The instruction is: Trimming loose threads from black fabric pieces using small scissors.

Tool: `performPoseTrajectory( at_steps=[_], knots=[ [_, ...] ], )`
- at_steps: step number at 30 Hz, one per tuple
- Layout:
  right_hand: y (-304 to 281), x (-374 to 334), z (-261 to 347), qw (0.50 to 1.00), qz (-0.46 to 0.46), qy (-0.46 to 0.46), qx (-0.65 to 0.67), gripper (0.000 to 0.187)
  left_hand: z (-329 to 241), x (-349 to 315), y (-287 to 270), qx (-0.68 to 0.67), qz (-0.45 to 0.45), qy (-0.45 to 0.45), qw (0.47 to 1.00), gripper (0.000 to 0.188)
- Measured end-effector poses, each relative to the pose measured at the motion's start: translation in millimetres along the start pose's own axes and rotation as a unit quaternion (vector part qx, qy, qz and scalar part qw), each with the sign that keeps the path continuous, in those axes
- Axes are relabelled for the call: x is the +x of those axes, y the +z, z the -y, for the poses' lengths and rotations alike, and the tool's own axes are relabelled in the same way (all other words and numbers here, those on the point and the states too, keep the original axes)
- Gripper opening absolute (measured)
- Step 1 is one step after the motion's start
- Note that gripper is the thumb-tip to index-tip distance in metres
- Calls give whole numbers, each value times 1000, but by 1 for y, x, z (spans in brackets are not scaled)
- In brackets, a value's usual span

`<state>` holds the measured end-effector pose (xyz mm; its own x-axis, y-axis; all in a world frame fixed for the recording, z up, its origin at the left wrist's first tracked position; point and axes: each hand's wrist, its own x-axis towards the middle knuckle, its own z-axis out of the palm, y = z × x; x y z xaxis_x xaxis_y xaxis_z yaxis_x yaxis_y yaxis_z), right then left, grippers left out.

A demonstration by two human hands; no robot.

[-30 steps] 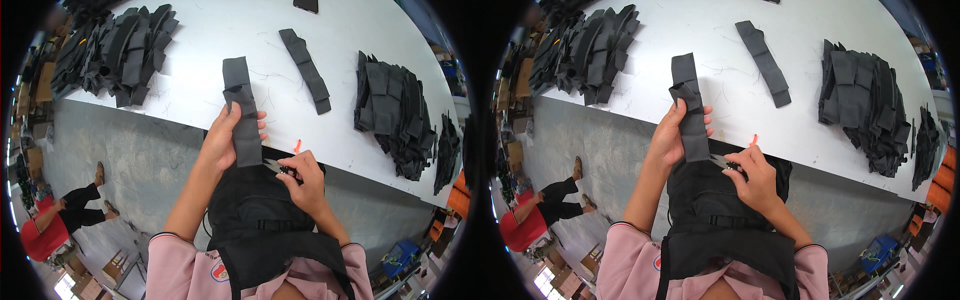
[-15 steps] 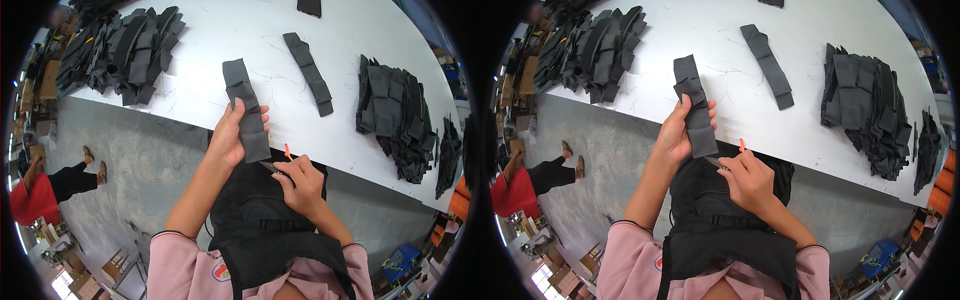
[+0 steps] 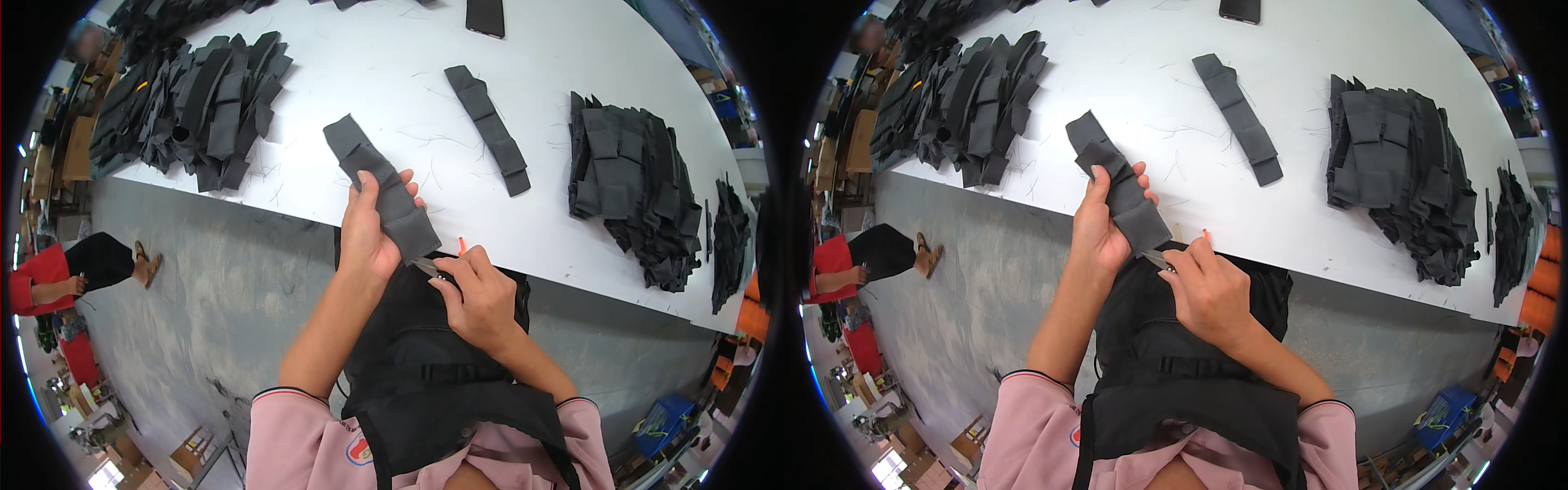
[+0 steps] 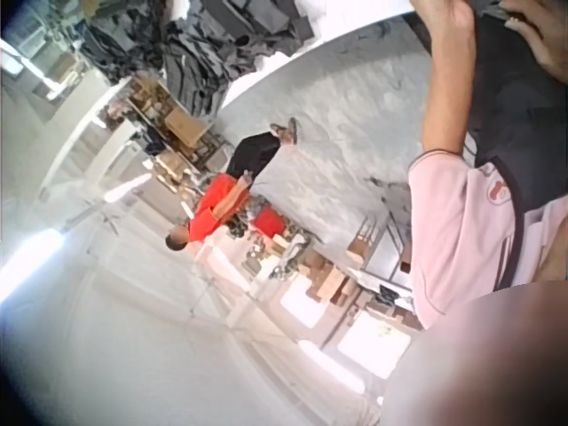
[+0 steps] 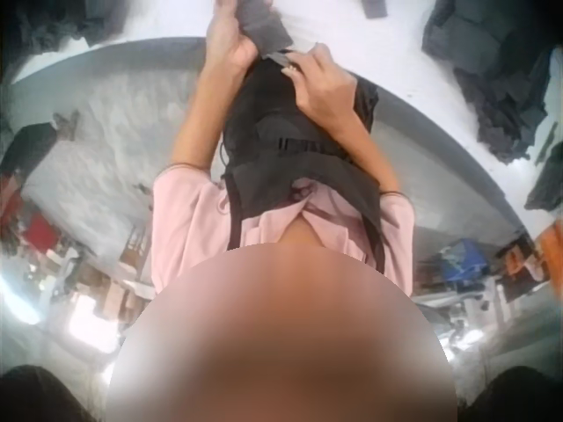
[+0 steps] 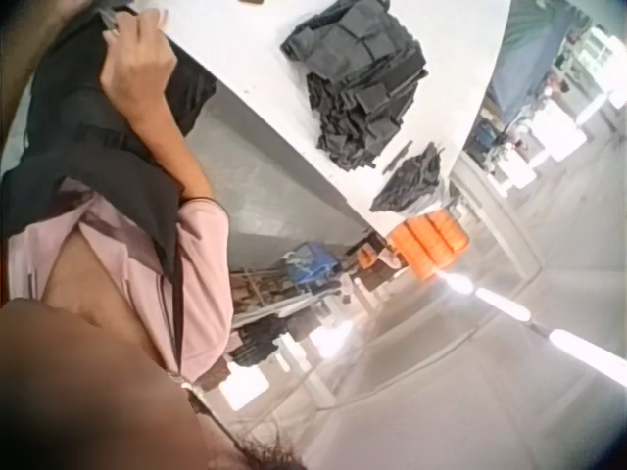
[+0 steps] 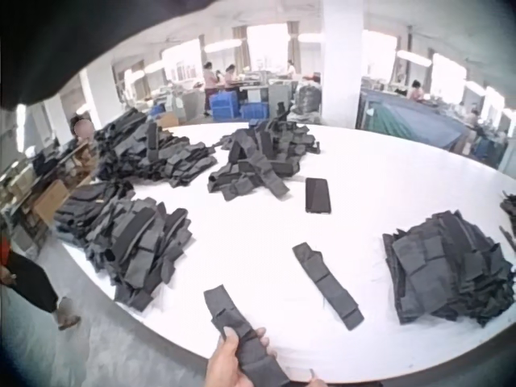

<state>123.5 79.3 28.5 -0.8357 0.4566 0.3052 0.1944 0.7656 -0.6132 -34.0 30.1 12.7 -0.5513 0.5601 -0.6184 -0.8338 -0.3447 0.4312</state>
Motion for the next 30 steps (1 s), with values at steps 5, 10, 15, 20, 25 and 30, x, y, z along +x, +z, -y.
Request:
performPoseTrajectory(
  at_steps=[5,10,15,20,25,30],
  knots=[
    [2,-2,1,999,-31,31,14,25,4,3,2,-53,-19,40,998,36],
    [3,-3,0,997,-50,46,24,26,5,0,10,-64,-30,69,995,36],
    [1,-1,0,998,-49,44,16,27,7,-3,15,-21,-18,142,989,35],
    [4,-2,0,995,-60,64,46,26,7,-5,20,-24,-20,157,987,34],
    [9,-1,-1,991,-72,80,76,25,10,-6,22,-19,-18,165,986,34],
    [8,-2,-1,992,-80,79,63,25,11,-2,14,-30,13,152,988,40]
  ],
)
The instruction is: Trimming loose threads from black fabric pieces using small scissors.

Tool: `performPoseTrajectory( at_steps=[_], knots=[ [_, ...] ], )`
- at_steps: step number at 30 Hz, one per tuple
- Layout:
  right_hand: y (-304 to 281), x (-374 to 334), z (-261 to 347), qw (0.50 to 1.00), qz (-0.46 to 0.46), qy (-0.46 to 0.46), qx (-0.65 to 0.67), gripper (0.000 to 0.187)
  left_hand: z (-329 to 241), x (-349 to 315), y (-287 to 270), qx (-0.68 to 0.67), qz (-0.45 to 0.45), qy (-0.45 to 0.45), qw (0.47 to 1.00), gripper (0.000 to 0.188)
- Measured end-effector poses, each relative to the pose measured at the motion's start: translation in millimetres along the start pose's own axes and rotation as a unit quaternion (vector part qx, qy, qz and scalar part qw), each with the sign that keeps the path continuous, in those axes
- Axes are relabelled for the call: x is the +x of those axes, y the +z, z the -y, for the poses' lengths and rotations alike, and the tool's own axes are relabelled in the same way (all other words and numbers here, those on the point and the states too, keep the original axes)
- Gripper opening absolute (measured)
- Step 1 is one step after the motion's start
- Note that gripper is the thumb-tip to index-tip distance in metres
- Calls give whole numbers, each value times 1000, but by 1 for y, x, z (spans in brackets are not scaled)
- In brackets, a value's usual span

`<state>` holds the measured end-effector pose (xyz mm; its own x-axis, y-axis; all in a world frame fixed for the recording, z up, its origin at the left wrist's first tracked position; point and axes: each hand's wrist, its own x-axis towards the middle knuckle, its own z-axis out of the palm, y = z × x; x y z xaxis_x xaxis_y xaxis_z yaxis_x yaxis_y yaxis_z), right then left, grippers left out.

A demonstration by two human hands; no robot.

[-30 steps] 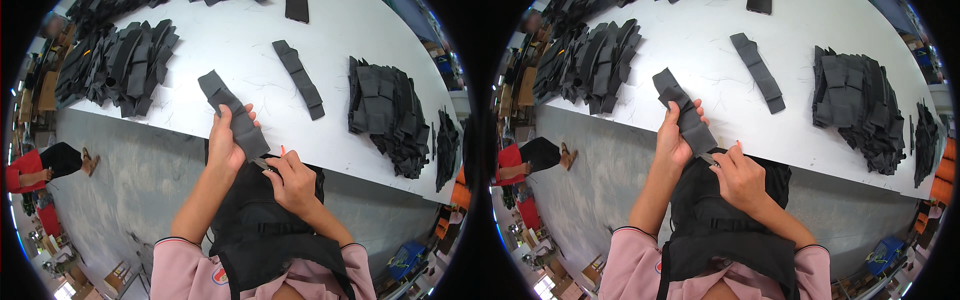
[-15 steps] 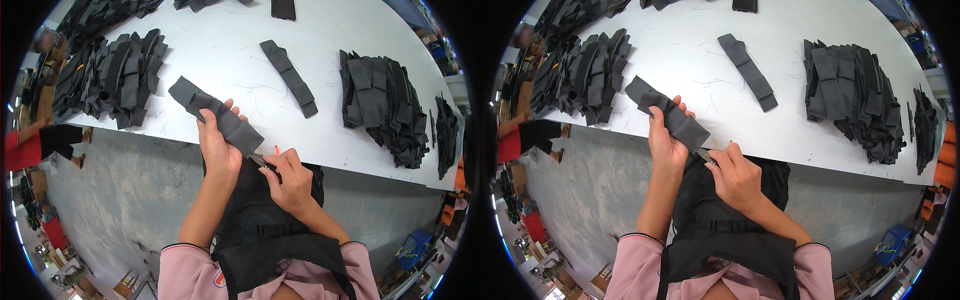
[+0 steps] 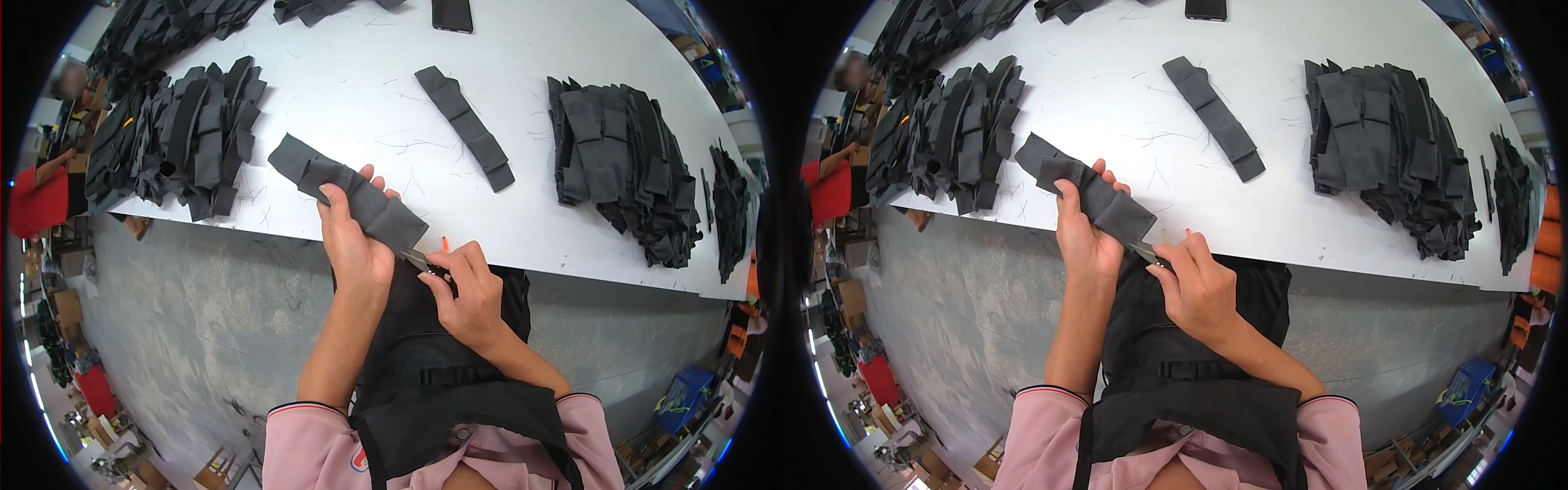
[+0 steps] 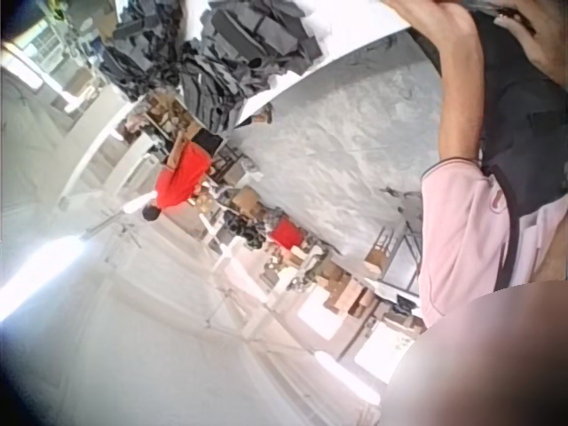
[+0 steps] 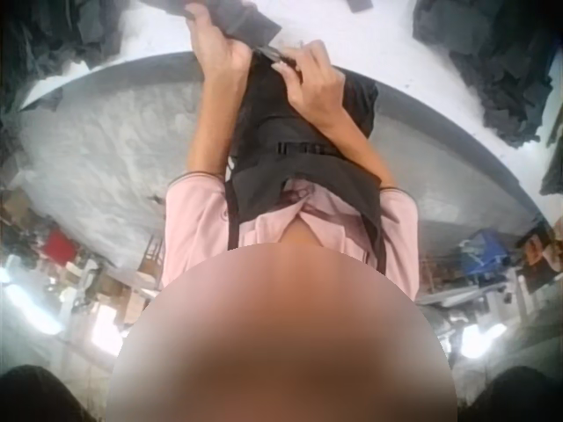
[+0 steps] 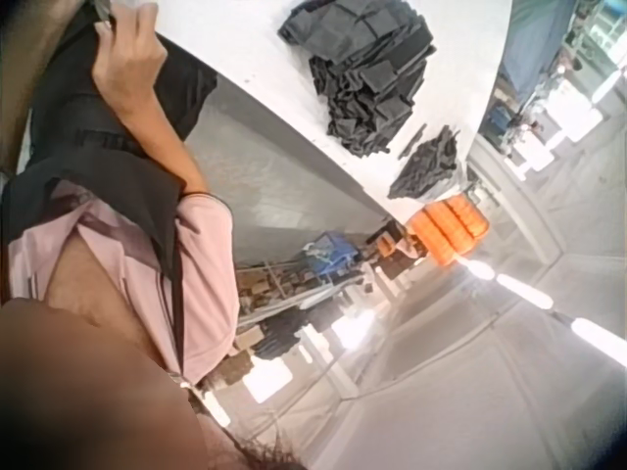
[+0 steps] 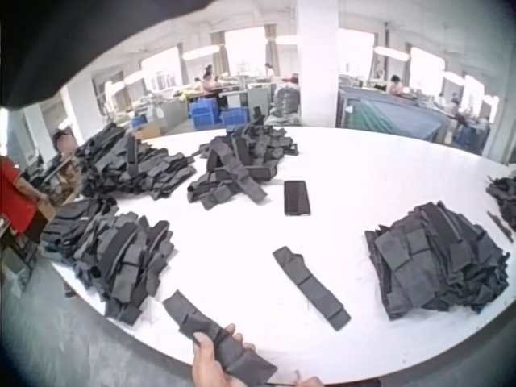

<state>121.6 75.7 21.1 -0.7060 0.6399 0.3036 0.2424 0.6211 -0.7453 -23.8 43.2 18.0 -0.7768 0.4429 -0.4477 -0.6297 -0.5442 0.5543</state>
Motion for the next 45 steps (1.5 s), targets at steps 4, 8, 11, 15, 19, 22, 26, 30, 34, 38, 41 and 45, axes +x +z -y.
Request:
performPoseTrajectory(
  at_steps=[4,8,11,15,19,22,26,30,34,38,41,45],
  knots=[
    [-4,0,0,1000,13,1,-22,23,1,1,-1,-11,-3,-13,1000,39],
    [-10,-3,0,999,-43,-15,19,22,-2,5,-8,-1,11,-30,999,39],
    [-7,-1,-9,999,-30,-7,44,22,-1,0,-1,17,38,-59,997,40],
    [-26,4,-7,997,-18,13,67,25,-6,0,1,46,81,-99,991,42],
    [-27,24,-15,975,16,114,191,33,-9,1,0,35,113,-150,982,44],
    [-21,49,-10,955,95,107,258,32,-10,-8,7,84,117,-159,977,44],
    [-14,42,-13,971,131,27,197,25,-14,-4,8,126,138,-151,971,42],
    [-10,7,-11,976,36,-206,66,24,-20,0,14,108,124,-158,974,33],
    [-6,4,-9,971,42,-235,7,22,-13,-4,21,220,109,-101,964,28],
    [-3,-2,-11,977,126,-170,-8,29,-8,-7,25,253,132,-93,954,26],
    [-28,2,5,988,127,-64,66,36,-9,-6,21,260,132,-87,952,25],
    [-35,6,-7,998,13,-50,-29,37,-10,-6,21,249,141,-100,953,28]
  ],
)
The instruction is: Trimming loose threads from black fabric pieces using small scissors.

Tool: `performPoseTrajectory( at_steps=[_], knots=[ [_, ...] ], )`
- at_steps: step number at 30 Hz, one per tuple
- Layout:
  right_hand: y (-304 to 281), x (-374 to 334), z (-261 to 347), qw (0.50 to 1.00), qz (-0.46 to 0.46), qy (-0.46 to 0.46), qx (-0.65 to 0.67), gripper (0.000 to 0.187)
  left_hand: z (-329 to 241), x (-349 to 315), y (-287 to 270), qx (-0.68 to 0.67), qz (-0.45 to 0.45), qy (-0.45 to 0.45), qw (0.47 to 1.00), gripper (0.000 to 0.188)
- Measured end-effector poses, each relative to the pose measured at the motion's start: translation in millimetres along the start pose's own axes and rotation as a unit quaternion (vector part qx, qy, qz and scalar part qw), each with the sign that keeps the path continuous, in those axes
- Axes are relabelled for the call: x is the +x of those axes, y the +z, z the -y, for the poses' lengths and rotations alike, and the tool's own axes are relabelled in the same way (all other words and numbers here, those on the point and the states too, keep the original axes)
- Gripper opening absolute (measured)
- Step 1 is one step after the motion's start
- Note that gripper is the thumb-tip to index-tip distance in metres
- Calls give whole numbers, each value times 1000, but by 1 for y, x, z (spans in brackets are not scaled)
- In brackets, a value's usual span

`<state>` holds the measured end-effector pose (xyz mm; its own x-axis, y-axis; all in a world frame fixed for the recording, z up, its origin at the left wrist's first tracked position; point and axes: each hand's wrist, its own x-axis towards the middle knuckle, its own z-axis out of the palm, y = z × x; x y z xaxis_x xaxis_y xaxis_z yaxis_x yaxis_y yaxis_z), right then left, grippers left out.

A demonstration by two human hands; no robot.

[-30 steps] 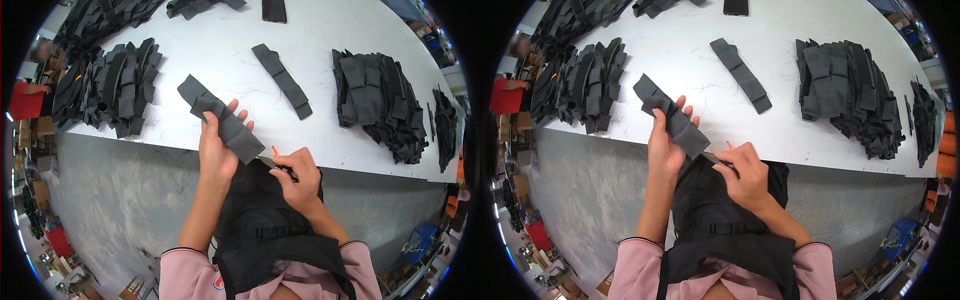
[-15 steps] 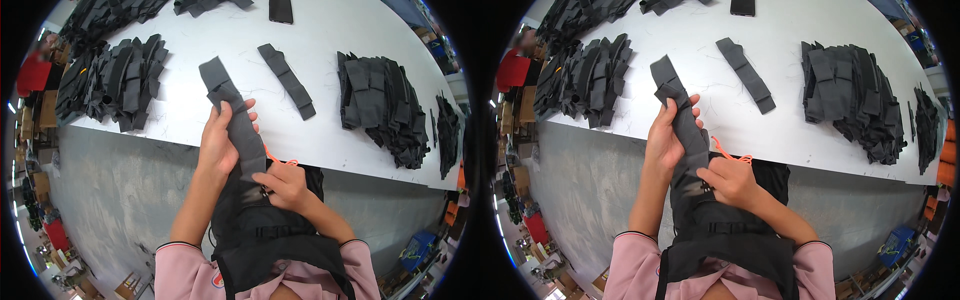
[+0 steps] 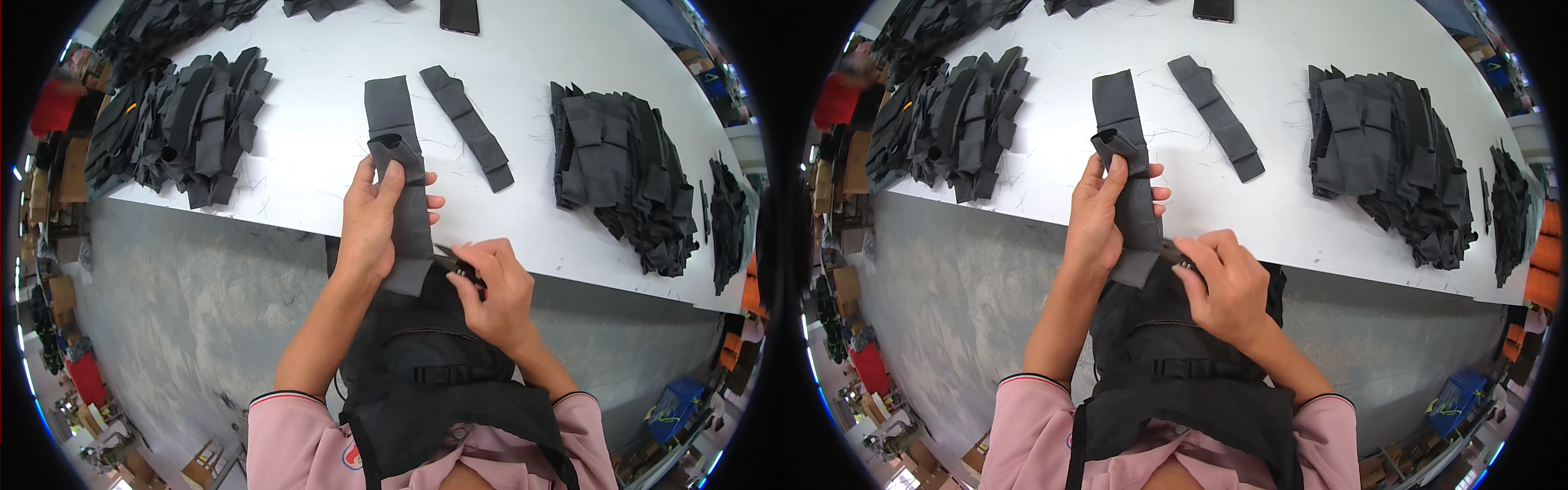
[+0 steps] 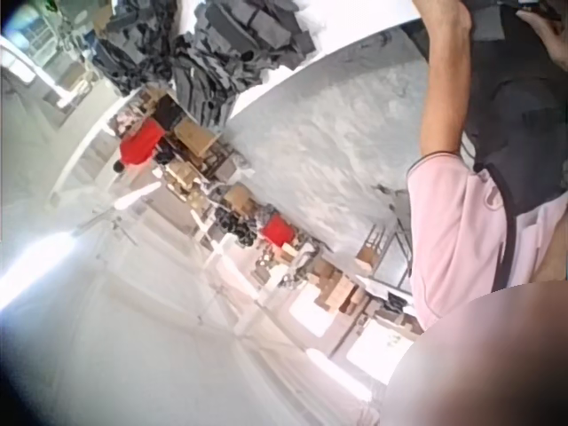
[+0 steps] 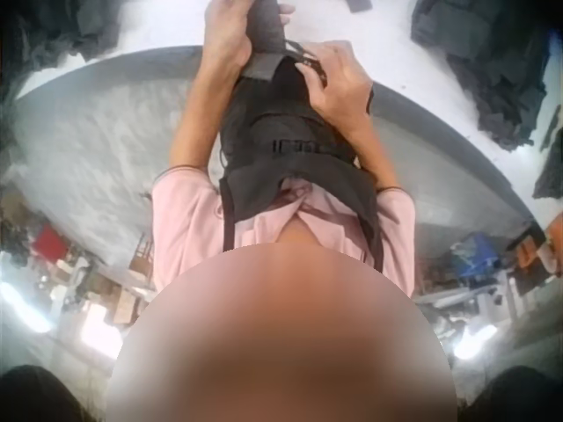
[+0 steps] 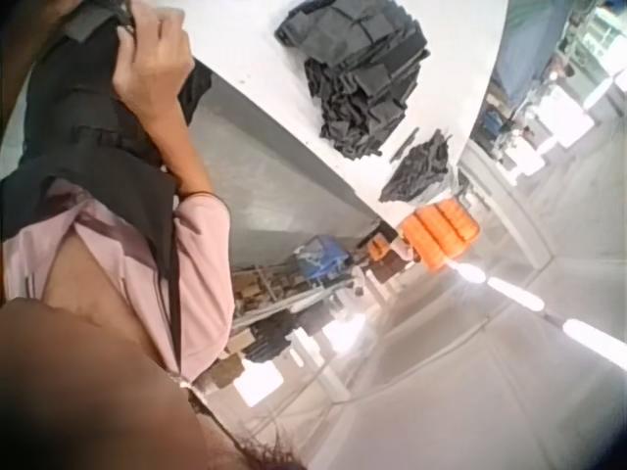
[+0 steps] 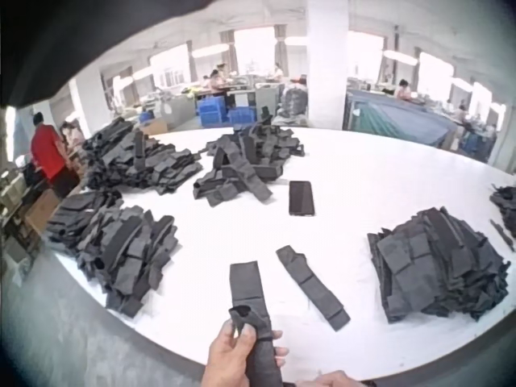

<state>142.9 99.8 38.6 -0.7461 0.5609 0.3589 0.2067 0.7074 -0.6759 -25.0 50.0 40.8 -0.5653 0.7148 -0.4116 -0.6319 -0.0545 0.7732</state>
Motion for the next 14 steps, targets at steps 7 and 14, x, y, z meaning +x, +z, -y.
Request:
performPoseTrajectory(
  at_steps=[7,14],
  knots=[
    [-3,8,1,996,24,-23,-86,35,1,-2,2,-8,8,-8,1000,30],
    [14,4,0,999,-1,42,3,37,3,-1,1,-5,3,-19,1000,24]
  ],
)
